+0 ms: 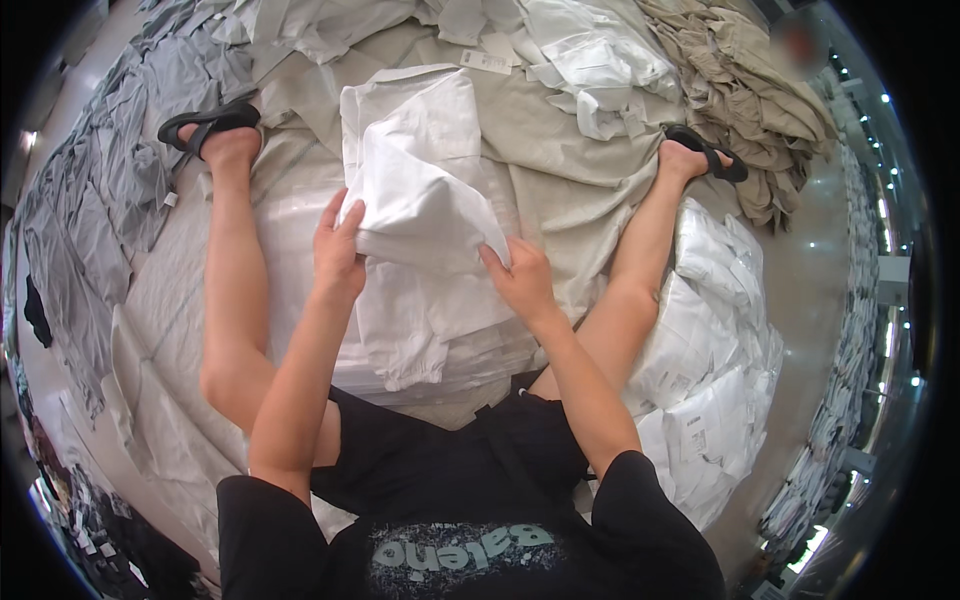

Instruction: The person sits on the floor and folds white shirts one by one. They remove each shirt from a plastic bag, fold it neatly, and place it into a new plastic bag. The person repeats this process for multiple shirts.

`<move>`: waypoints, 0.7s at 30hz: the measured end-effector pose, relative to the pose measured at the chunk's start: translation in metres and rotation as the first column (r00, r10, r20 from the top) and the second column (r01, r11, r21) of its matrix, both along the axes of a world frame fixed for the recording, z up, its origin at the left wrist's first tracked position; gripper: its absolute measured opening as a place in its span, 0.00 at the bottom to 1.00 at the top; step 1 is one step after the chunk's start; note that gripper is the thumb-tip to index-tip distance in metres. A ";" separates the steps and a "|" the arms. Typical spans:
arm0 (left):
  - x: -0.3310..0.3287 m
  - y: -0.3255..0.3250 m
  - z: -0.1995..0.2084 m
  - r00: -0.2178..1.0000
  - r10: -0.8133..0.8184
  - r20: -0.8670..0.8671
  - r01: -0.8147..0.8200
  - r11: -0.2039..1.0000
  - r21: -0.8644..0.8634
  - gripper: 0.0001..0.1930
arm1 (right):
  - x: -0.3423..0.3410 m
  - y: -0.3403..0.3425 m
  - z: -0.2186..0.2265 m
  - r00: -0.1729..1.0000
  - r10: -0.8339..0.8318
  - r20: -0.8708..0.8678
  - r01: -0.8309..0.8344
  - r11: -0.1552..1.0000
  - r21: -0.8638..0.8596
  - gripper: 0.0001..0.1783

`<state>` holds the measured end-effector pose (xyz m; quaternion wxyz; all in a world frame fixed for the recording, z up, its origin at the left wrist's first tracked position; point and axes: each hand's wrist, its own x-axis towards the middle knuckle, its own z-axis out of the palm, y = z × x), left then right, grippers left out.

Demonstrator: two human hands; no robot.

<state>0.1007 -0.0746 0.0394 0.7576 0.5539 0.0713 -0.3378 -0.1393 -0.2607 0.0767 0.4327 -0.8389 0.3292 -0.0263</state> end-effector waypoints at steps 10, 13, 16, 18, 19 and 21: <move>-0.022 0.022 -0.030 0.955 -0.286 -0.083 0.298 0.902 0.312 0.45 | -0.069 0.054 -0.048 0.981 0.143 -0.129 -0.009 0.704 0.710 0.33; -0.076 0.033 -0.029 0.952 -0.297 0.075 0.269 0.928 0.257 0.35 | -0.093 0.067 -0.074 0.958 0.213 -0.190 0.002 0.660 0.751 0.33; -0.064 0.033 -0.024 0.888 -0.374 0.269 0.261 0.890 0.374 0.31 | -0.057 0.056 -0.008 0.676 0.534 -0.508 -0.043 0.716 0.697 0.33; -0.049 0.021 -0.005 0.851 -0.398 0.344 0.287 0.899 0.330 0.29 | -0.043 0.042 -0.004 0.746 0.400 -0.532 -0.128 0.871 0.474 0.29; -0.042 0.014 0.004 0.828 -0.410 0.383 0.306 0.902 0.303 0.28 | -0.037 0.036 -0.004 0.838 0.313 -0.447 -0.147 0.919 0.366 0.26; -0.041 0.008 -0.002 0.890 -0.400 0.218 0.331 0.897 0.294 0.32 | -0.031 0.030 -0.012 0.976 0.161 -0.149 -0.137 0.977 0.161 0.22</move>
